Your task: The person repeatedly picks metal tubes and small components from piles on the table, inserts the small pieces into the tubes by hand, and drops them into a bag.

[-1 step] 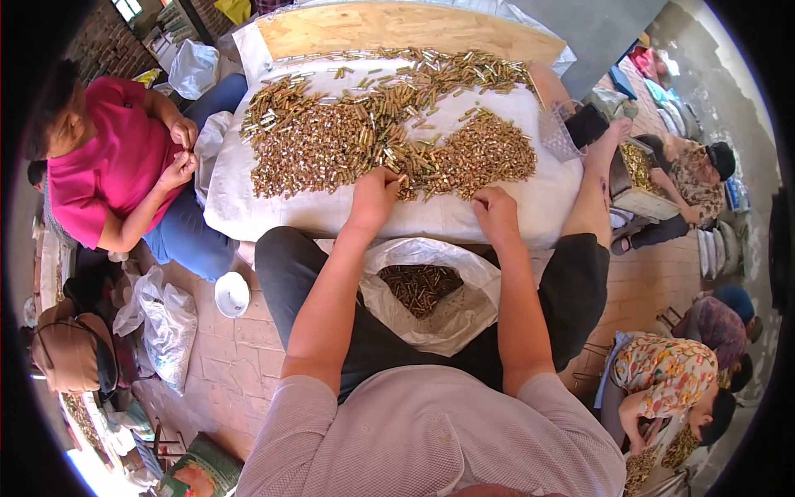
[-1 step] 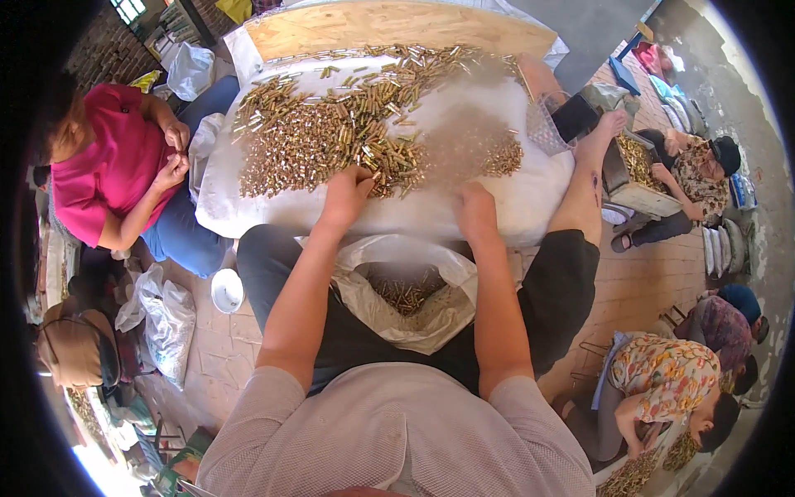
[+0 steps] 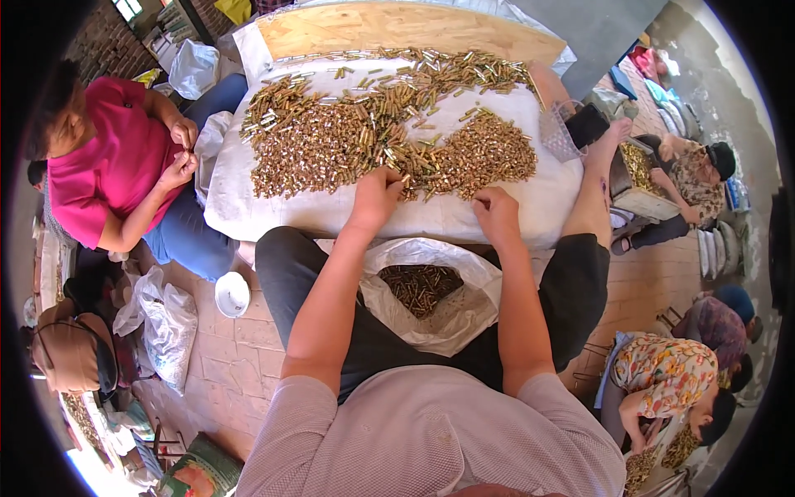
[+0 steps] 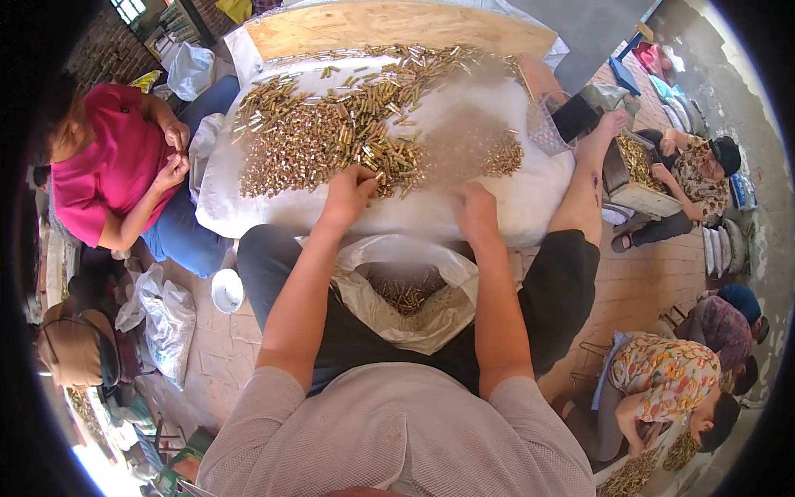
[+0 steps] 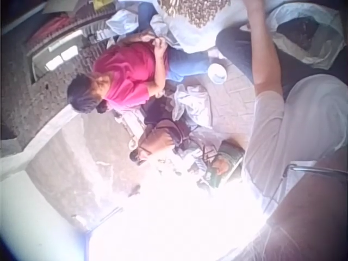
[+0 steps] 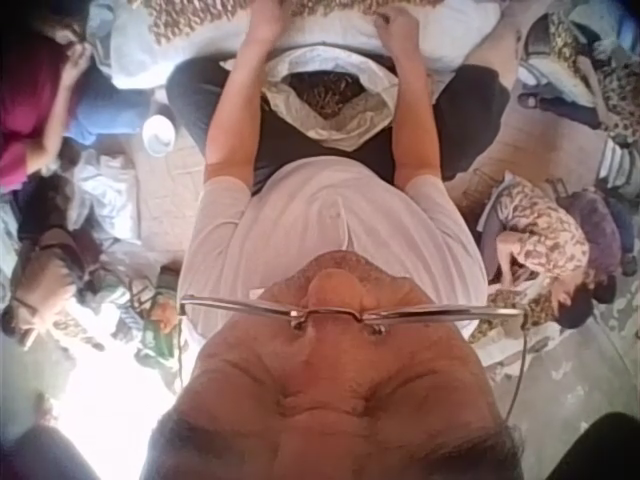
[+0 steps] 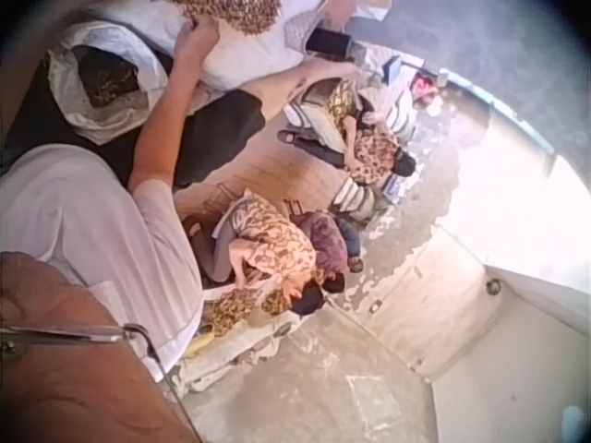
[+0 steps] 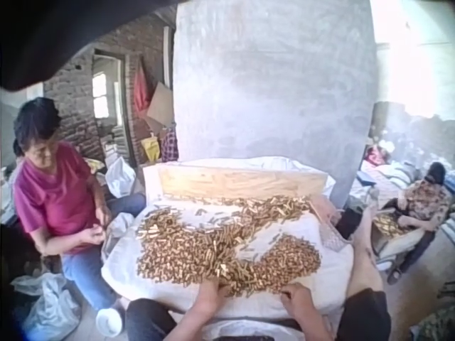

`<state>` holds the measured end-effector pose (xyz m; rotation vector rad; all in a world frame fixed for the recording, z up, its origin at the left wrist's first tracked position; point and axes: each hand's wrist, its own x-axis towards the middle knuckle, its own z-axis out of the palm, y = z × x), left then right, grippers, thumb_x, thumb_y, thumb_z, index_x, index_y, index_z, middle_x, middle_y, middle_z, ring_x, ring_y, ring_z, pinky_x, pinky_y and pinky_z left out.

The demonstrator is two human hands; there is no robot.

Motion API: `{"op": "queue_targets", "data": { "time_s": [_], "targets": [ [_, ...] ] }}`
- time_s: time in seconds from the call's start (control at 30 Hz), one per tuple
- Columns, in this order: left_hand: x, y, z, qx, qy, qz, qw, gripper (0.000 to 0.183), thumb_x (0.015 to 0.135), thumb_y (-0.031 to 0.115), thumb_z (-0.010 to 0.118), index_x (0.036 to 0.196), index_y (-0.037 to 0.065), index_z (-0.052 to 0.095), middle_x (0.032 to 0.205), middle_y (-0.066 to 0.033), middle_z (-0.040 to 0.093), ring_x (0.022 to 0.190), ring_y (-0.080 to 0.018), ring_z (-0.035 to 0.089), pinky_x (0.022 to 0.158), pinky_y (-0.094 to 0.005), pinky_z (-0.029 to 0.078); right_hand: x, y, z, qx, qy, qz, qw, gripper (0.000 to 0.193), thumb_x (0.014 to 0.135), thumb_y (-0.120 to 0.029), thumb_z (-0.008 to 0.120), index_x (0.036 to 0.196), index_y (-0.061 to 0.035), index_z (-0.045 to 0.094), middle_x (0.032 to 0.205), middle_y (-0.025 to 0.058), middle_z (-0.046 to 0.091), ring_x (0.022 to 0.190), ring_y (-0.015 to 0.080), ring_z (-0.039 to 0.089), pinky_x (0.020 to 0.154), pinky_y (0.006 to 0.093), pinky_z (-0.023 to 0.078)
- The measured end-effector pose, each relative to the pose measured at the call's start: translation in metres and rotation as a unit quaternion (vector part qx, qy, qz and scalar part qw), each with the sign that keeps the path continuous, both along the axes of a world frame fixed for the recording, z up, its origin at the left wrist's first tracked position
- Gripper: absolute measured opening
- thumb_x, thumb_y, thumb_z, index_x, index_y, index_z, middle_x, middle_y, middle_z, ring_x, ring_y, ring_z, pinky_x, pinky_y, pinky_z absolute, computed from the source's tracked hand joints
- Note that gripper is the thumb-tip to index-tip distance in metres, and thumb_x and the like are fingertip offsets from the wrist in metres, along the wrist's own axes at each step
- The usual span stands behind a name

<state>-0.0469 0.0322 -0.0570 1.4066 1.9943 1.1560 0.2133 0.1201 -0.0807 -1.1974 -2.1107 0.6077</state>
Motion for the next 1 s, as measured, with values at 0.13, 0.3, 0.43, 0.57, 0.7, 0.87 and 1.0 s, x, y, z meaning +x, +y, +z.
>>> {"op": "queue_targets", "data": {
  "time_s": [0.13, 0.3, 0.43, 0.57, 0.7, 0.87, 1.0],
  "targets": [
    [0.012, -0.004, 0.014, -0.027, -0.301, -0.094, 0.948, 0.012, 0.089, 0.003, 0.063, 0.099, -0.003, 0.065, 0.084, -0.009, 0.067, 0.072, -0.0153, 0.066, 0.06, -0.028, 0.055, -0.002, -0.004, 0.014, -0.281, 0.249, 0.013, 0.927, 0.011, 0.082, -0.004, 0.069, 0.093, -0.0005, 0.07, 0.084, 0.0071, 0.069, 0.071, 0.0161, 0.064, 0.063, 0.0298, 0.051],
    [0.029, -0.008, 0.019, -0.018, -0.38, -0.164, 0.91, 0.014, 0.091, 0.004, 0.064, 0.102, -0.003, 0.065, 0.084, -0.006, 0.066, 0.072, -0.0128, 0.065, 0.059, -0.0263, 0.055, -0.016, -0.021, 0.028, -0.376, 0.415, 0.084, 0.824, 0.011, 0.09, -0.007, 0.069, 0.098, -0.0006, 0.067, 0.081, 0.004, 0.066, 0.066, 0.0129, 0.06, 0.056, 0.0267, 0.048],
    [0.037, -0.009, 0.021, -0.024, -0.382, -0.195, 0.903, 0.016, 0.092, 0.007, 0.065, 0.105, -0.002, 0.065, 0.084, -0.0049, 0.066, 0.072, -0.0114, 0.063, 0.061, -0.0265, 0.054, -0.023, -0.03, 0.035, -0.427, 0.469, 0.102, 0.766, 0.011, 0.092, -0.011, 0.068, 0.098, -0.0021, 0.067, 0.083, 0.0039, 0.065, 0.066, 0.0117, 0.058, 0.054, 0.0253, 0.045],
    [0.041, -0.009, 0.025, -0.026, -0.382, -0.196, 0.903, 0.017, 0.092, 0.006, 0.064, 0.106, -0.004, 0.066, 0.083, -0.0055, 0.066, 0.069, -0.0116, 0.062, 0.059, -0.0258, 0.054, -0.022, -0.031, 0.036, -0.44, 0.473, 0.104, 0.756, 0.012, 0.092, -0.013, 0.068, 0.1, -0.0036, 0.066, 0.081, 0.0033, 0.064, 0.065, 0.0112, 0.057, 0.054, 0.0249, 0.045],
    [0.044, -0.01, 0.028, -0.027, -0.387, -0.195, 0.901, 0.017, 0.093, 0.006, 0.064, 0.106, -0.004, 0.066, 0.082, -0.0052, 0.065, 0.068, -0.0112, 0.061, 0.058, -0.0256, 0.053, -0.021, -0.03, 0.035, -0.449, 0.466, 0.106, 0.755, 0.012, 0.093, -0.014, 0.068, 0.099, -0.0047, 0.065, 0.079, 0.002, 0.062, 0.063, 0.0101, 0.055, 0.053, 0.024, 0.044],
    [0.046, -0.01, 0.029, -0.026, -0.398, -0.198, 0.895, 0.016, 0.093, 0.006, 0.064, 0.105, -0.003, 0.066, 0.08, -0.0044, 0.064, 0.067, -0.0105, 0.06, 0.057, -0.0254, 0.052, -0.018, -0.027, 0.03, -0.454, 0.453, 0.122, 0.757, 0.011, 0.093, -0.014, 0.068, 0.098, -0.0049, 0.065, 0.076, 0.0011, 0.061, 0.062, 0.0094, 0.054, 0.053, 0.0233, 0.042],
    [0.045, -0.011, 0.029, -0.036, -0.401, -0.198, 0.894, 0.015, 0.092, 0.009, 0.066, 0.104, 0.0, 0.068, 0.081, -0.0003, 0.064, 0.067, -0.008, 0.058, 0.062, -0.025, 0.05, -0.018, -0.028, 0.032, -0.458, 0.441, 0.125, 0.762, 0.011, 0.092, -0.014, 0.068, 0.097, -0.0048, 0.065, 0.074, 0.0003, 0.06, 0.062, 0.0093, 0.053, 0.053, 0.0233, 0.042]
  ]
}}
